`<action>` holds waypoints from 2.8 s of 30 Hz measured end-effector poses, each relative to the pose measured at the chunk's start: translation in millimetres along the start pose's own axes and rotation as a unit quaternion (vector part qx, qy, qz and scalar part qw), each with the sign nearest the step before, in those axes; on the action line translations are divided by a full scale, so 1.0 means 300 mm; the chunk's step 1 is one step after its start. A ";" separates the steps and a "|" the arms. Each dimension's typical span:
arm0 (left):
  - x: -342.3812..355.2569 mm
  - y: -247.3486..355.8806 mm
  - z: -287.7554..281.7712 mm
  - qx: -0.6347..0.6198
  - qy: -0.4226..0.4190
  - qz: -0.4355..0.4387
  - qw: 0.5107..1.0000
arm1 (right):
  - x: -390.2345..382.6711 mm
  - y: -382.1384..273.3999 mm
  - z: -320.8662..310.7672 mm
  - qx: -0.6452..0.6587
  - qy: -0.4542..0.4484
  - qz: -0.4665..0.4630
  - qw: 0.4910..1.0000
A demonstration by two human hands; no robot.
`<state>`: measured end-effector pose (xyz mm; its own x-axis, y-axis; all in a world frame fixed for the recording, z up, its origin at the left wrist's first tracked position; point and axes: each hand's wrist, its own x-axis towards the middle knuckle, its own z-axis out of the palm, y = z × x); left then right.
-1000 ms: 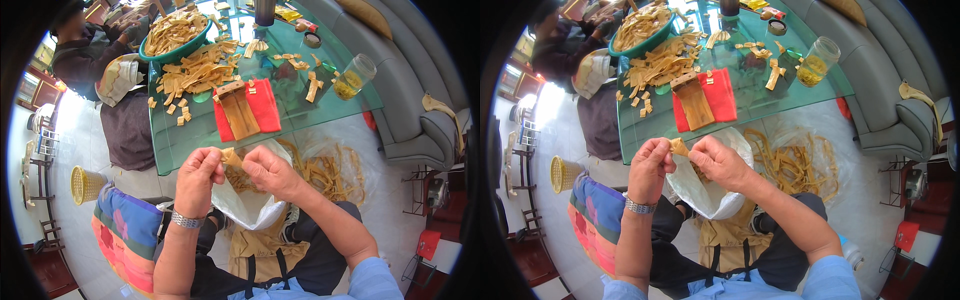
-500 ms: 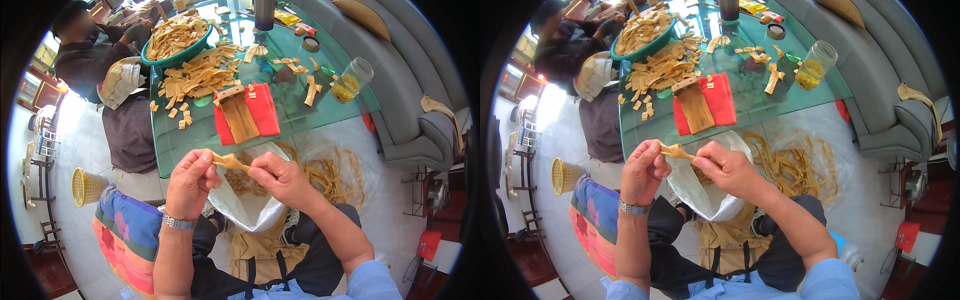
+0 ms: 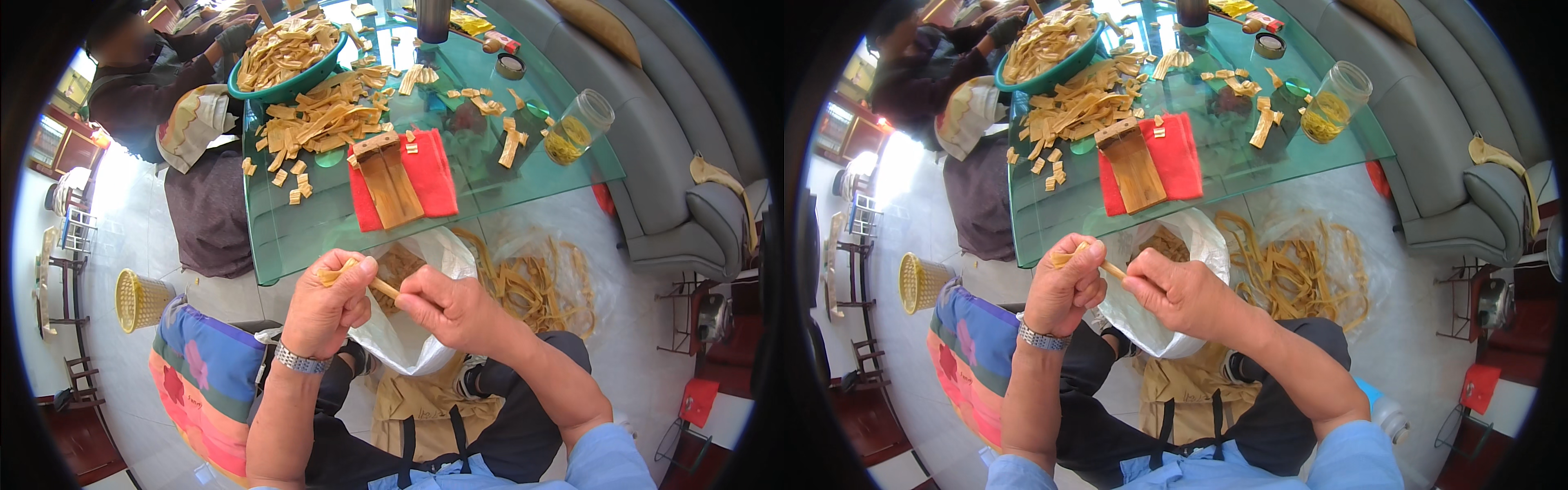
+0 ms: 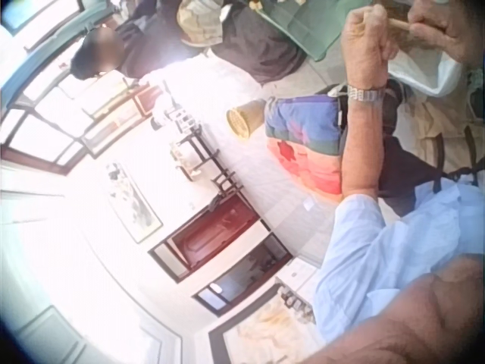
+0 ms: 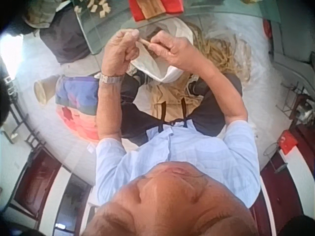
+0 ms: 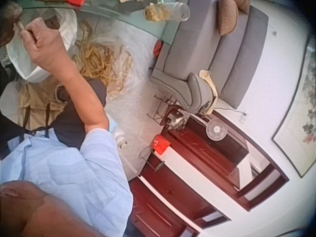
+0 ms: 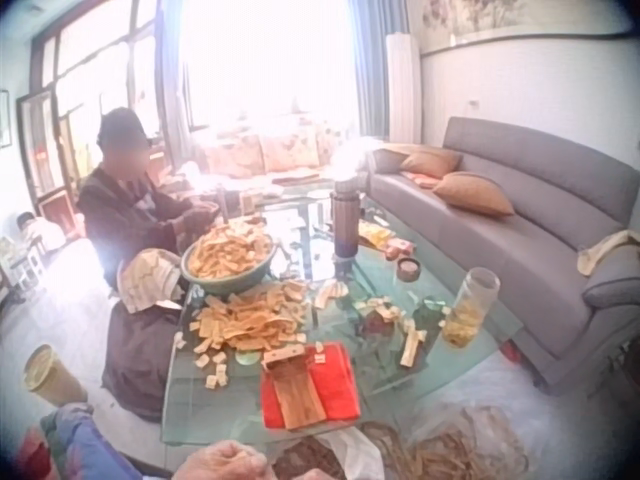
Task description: The person sits on the floor and repeatedly picks up dried yellow strips from a pile on the table, tears them into smaller pieces by hand, and places them into a white bag. Another person is visible in the background performing a similar task.
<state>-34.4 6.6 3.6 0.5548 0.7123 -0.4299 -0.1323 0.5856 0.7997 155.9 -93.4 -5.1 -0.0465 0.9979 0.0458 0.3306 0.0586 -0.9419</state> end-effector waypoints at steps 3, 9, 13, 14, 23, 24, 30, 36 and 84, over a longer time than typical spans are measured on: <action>0.001 -0.001 -0.016 -0.017 -0.039 -0.007 0.999 | -0.027 -0.016 -0.002 -0.023 -0.003 -0.013 1.000; 0.029 0.015 0.013 0.139 0.054 0.071 0.986 | 0.027 0.052 -0.029 -0.050 0.086 -0.081 0.992; 0.052 0.046 0.019 0.191 0.007 0.101 0.976 | 0.100 0.119 -0.099 -0.249 0.166 -0.215 0.930; 0.069 0.056 -0.005 0.216 0.008 0.108 0.970 | 0.121 0.129 -0.118 -0.277 0.181 -0.232 0.915; 0.249 0.063 -0.001 0.322 0.063 0.281 0.902 | 0.274 0.188 -0.183 -0.359 0.256 -0.247 0.863; 0.262 0.056 0.002 0.328 0.066 0.302 0.893 | 0.280 0.195 -0.184 -0.353 0.265 -0.249 0.862; 0.335 -0.014 -0.032 0.583 0.107 0.352 0.724 | 0.269 0.285 -0.134 -0.328 0.233 -0.114 0.909; 0.280 0.019 -0.019 0.234 0.069 0.178 0.953 | 0.239 0.230 -0.166 -0.193 0.208 -0.038 0.958; 0.355 0.179 -0.124 0.171 0.182 0.266 0.931 | 0.275 0.226 -0.212 0.248 0.065 0.104 0.961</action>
<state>-13.0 128.3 -14.7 0.1622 0.9868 0.0005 -0.0055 0.0004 1.0000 234.6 -5.1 -44.1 0.1006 0.9837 -0.1490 -0.1707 -0.1305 -0.9766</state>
